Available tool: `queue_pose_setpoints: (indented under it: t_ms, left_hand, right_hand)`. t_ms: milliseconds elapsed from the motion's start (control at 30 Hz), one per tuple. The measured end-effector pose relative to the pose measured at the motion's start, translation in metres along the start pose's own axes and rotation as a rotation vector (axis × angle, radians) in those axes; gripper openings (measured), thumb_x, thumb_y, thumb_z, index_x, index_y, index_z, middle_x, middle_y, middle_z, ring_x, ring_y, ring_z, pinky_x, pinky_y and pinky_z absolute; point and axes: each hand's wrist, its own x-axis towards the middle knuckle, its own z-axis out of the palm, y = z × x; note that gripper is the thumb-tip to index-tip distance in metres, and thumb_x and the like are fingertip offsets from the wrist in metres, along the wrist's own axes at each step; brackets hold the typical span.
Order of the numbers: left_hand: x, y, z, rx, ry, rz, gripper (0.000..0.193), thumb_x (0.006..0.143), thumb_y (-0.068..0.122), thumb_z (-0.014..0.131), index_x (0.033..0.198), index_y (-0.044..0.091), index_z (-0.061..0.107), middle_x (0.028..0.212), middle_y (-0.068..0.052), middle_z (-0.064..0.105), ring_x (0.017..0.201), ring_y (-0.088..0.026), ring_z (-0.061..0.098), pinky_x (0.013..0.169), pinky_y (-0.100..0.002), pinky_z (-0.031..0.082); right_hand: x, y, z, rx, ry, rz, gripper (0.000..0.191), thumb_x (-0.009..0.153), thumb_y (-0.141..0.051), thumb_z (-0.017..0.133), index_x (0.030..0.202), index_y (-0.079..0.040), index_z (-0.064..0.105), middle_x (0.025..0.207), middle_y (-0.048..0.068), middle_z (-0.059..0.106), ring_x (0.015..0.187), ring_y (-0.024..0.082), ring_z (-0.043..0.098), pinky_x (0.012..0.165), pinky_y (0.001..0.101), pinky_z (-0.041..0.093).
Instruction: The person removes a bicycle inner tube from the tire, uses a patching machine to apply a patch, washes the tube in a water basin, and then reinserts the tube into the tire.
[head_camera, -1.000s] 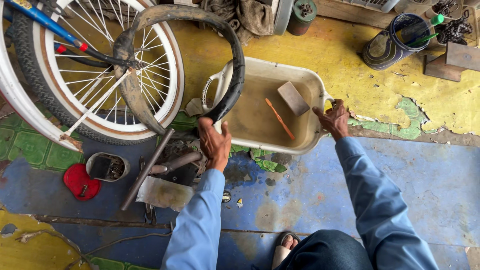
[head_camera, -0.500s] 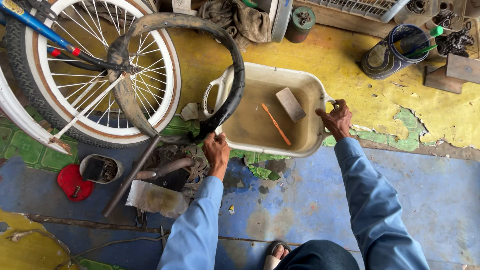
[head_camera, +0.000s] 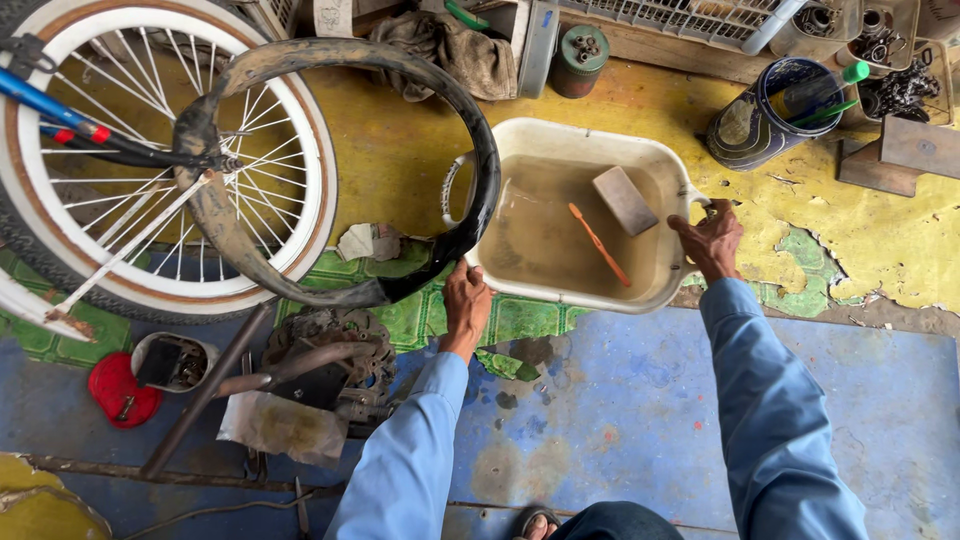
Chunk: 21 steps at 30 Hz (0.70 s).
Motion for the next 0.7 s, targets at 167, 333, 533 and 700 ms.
queue_pose_setpoints:
  t_ms: [167, 333, 533, 700]
  left_hand:
    - [0.011, 0.008, 0.038, 0.016, -0.045, 0.021, 0.034, 0.103, 0.014, 0.047, 0.132, 0.001, 0.06, 0.085, -0.018, 0.074, 0.068, -0.025, 0.073, 0.063, -0.039, 0.057]
    - [0.022, 0.016, 0.068, 0.073, -0.086, -0.079, 0.037, 0.104, 0.017, 0.045, 0.137, 0.005, 0.057, 0.082, -0.015, 0.072, 0.069, -0.022, 0.072, 0.06, -0.039, 0.057]
    - [0.033, 0.023, 0.103, 0.13, -0.085, -0.022, 0.042, 0.103, 0.014, 0.047, 0.144, 0.006, 0.052, 0.083, -0.016, 0.073, 0.068, -0.022, 0.072, 0.061, -0.037, 0.059]
    - [0.041, 0.028, 0.125, 0.241, -0.123, 0.07, 0.041, 0.105, 0.018, 0.048, 0.141, -0.002, 0.052, 0.096, -0.021, 0.074, 0.077, -0.031, 0.073, 0.066, -0.041, 0.06]
  right_hand:
    - [0.026, 0.017, -0.02, -0.022, 0.016, 0.002, 0.077, 0.073, -0.035, 0.092, 0.129, 0.007, 0.06, 0.098, 0.021, 0.072, 0.082, 0.028, 0.072, 0.075, 0.0373, 0.061]
    - [0.05, 0.031, -0.031, 0.045, 0.02, 0.079, 0.079, 0.069, -0.034, 0.09, 0.13, 0.005, 0.057, 0.098, 0.017, 0.07, 0.079, 0.026, 0.072, 0.068, 0.0368, 0.064]
    - [0.077, 0.045, -0.044, -0.085, 0.072, 0.033, 0.074, 0.074, -0.035, 0.094, 0.125, 0.006, 0.061, 0.097, 0.018, 0.071, 0.081, 0.027, 0.069, 0.073, 0.0389, 0.06]
    - [0.091, 0.051, -0.055, -0.067, 0.084, 0.018, 0.073, 0.074, -0.035, 0.094, 0.127, 0.005, 0.062, 0.099, 0.016, 0.071, 0.083, 0.026, 0.069, 0.075, 0.038, 0.059]
